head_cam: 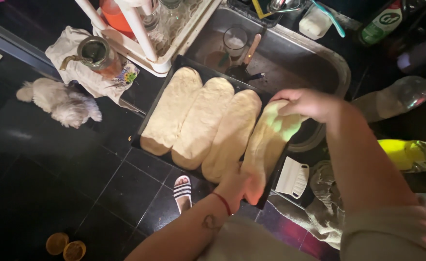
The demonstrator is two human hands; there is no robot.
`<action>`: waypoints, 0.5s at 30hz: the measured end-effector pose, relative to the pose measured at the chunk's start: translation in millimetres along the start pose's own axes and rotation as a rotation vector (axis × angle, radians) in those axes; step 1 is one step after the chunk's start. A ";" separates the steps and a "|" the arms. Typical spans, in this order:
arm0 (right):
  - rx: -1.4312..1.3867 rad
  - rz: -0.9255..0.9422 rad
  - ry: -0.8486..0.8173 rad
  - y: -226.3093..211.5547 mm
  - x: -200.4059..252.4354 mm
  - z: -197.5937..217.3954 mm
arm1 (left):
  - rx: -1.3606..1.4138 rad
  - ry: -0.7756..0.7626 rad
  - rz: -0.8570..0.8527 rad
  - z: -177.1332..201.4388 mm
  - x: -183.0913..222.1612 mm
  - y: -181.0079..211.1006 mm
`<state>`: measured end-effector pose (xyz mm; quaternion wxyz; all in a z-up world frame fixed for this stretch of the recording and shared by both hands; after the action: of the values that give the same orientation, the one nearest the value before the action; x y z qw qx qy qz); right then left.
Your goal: Perform various bakery tasks including shaping dough, arranging it on trays, cleaning the workspace, and using a stand mixer.
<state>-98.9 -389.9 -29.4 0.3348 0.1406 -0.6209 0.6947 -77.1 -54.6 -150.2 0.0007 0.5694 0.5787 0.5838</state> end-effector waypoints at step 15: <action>0.821 -0.029 0.100 -34.9 11.5 -43.9 | -0.063 0.001 0.175 -27.1 67.4 85.2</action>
<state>-75.4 -344.4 -3.9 0.2902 0.2372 -0.2732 0.8859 -62.7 -56.5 -39.1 -0.0326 0.6170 0.5081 0.6001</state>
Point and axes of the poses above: each hand's wrist, its own x-axis away from the middle knuckle, its own z-axis out of the back of the hand, y = z × x, the point moved 3 cm from there along -x, towards the middle knuckle, and after that the axes turned 5 degrees about -y, right-handed, at the moved point
